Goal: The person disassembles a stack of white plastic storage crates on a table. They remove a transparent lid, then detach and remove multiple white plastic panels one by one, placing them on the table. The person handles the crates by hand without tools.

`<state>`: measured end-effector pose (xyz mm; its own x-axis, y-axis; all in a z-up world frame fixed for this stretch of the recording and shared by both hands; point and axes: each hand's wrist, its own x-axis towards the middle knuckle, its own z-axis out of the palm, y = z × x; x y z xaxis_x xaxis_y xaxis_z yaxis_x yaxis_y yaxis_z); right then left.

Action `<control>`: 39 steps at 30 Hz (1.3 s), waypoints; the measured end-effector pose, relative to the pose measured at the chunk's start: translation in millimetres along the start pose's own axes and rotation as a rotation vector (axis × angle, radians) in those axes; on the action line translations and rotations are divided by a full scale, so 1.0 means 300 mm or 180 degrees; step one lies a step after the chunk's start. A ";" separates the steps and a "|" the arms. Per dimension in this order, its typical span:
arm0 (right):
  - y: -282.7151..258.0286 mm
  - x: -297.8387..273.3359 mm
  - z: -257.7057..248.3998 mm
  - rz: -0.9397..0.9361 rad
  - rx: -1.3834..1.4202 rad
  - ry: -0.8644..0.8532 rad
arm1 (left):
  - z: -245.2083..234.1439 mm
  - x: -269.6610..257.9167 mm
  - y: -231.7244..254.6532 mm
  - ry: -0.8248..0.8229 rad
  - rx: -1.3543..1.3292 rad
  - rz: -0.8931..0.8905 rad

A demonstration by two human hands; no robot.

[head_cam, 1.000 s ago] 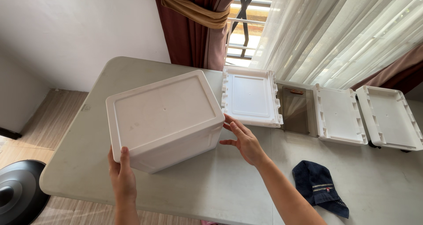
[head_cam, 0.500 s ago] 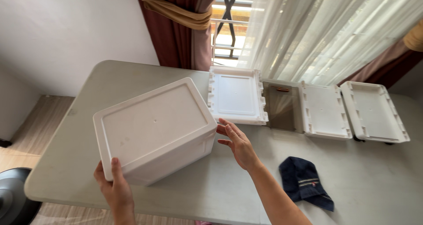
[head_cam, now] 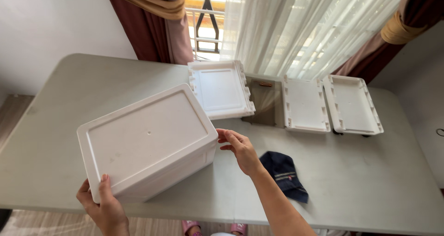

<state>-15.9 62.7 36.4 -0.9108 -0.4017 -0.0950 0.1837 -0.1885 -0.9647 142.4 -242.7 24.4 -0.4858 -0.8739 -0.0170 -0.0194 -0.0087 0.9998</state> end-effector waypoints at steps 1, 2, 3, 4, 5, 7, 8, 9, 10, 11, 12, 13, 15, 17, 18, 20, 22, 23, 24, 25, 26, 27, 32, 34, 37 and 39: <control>0.000 -0.017 -0.018 -0.0030 -0.0018 -0.0046 | 0.004 -0.030 0.001 0.0012 0.0007 -0.0002; -0.001 -0.032 -0.028 -0.0020 -0.0007 -0.0040 | 0.008 -0.055 0.004 0.0054 0.0009 -0.0048; -0.002 -0.044 -0.039 -0.0009 0.0003 -0.0035 | 0.008 -0.080 0.010 0.0097 0.0012 -0.0093; -0.002 -0.054 -0.053 -0.0011 0.0017 -0.0034 | 0.012 -0.101 0.013 0.0141 0.0009 -0.0125; -0.001 -0.070 -0.069 -0.0018 -0.0005 -0.0054 | 0.015 -0.123 0.016 0.0163 0.0017 -0.0139; 0.005 -0.106 -0.100 -0.0053 -0.0050 -0.0109 | 0.014 -0.165 0.019 0.0216 0.0018 -0.0149; 0.010 -0.117 -0.117 -0.0063 -0.0055 -0.0133 | 0.016 -0.185 0.015 0.0226 -0.0005 -0.0132; 0.015 -0.127 -0.134 -0.0073 -0.0059 -0.0156 | 0.018 -0.202 0.010 0.0236 -0.0029 -0.0115; 0.018 -0.138 -0.147 -0.0078 -0.0061 -0.0178 | 0.018 -0.218 0.008 0.0246 -0.0047 -0.0100; 0.022 -0.149 -0.156 -0.0083 -0.0046 -0.0168 | 0.019 -0.231 0.006 0.0239 -0.0075 -0.0068; 0.028 -0.162 -0.164 -0.0082 -0.0033 -0.0160 | 0.018 -0.245 0.004 0.0235 -0.0099 -0.0041; 0.033 -0.174 -0.172 -0.0081 -0.0019 -0.0151 | 0.016 -0.260 0.001 0.0231 -0.0124 -0.0013; 0.041 -0.193 -0.198 -0.0122 0.0028 -0.0166 | 0.018 -0.282 -0.007 0.0227 -0.0094 -0.0037; 0.048 -0.214 -0.234 -0.0134 0.0063 -0.0213 | 0.019 -0.313 -0.012 0.0213 -0.0045 -0.0043; 0.051 -0.219 -0.249 -0.0136 0.0070 -0.0251 | 0.020 -0.318 -0.015 0.0197 -0.0023 -0.0032; 0.061 -0.233 -0.280 -0.0106 0.0160 -0.0310 | 0.023 -0.332 -0.016 0.0140 -0.0021 -0.0024; 0.079 -0.258 -0.307 -0.0036 0.0328 -0.0349 | 0.028 -0.350 -0.013 0.0054 -0.0058 -0.0034; 0.085 -0.267 -0.322 -0.0015 0.0364 -0.0362 | 0.029 -0.357 -0.010 0.0017 -0.0028 -0.0091; 0.091 -0.275 -0.341 -0.0004 0.0397 -0.0377 | 0.032 -0.365 -0.009 -0.0020 -0.0006 -0.0142; 0.097 -0.282 -0.360 0.0008 0.0430 -0.0393 | 0.037 -0.371 -0.009 -0.0058 0.0017 -0.0192; 0.103 -0.292 -0.376 -0.0017 0.0510 -0.0451 | 0.041 -0.376 -0.008 -0.0126 0.0057 -0.0174; 0.107 -0.299 -0.393 -0.0042 0.0590 -0.0508 | 0.046 -0.380 -0.007 -0.0193 0.0096 -0.0156; 0.135 -0.328 -0.482 -0.0004 0.0810 -0.0465 | 0.078 -0.390 0.017 -0.0280 -0.0017 -0.0128; 0.165 -0.317 -0.509 0.0217 0.0674 0.0030 | 0.086 -0.376 0.034 -0.0264 0.0022 -0.0219; 0.219 -0.295 -0.543 0.0535 0.0034 0.0762 | 0.101 -0.330 0.053 -0.0272 0.0200 -0.0197; 0.243 -0.290 -0.555 0.0676 -0.0018 0.0875 | 0.114 -0.281 0.064 -0.0266 0.0229 -0.0153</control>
<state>15.3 233.2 -66.6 -0.9181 -0.1749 -0.3556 0.3785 -0.1212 -0.9176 153.3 -152.6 44.6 -0.5537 -0.8298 -0.0688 -0.1055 -0.0121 0.9943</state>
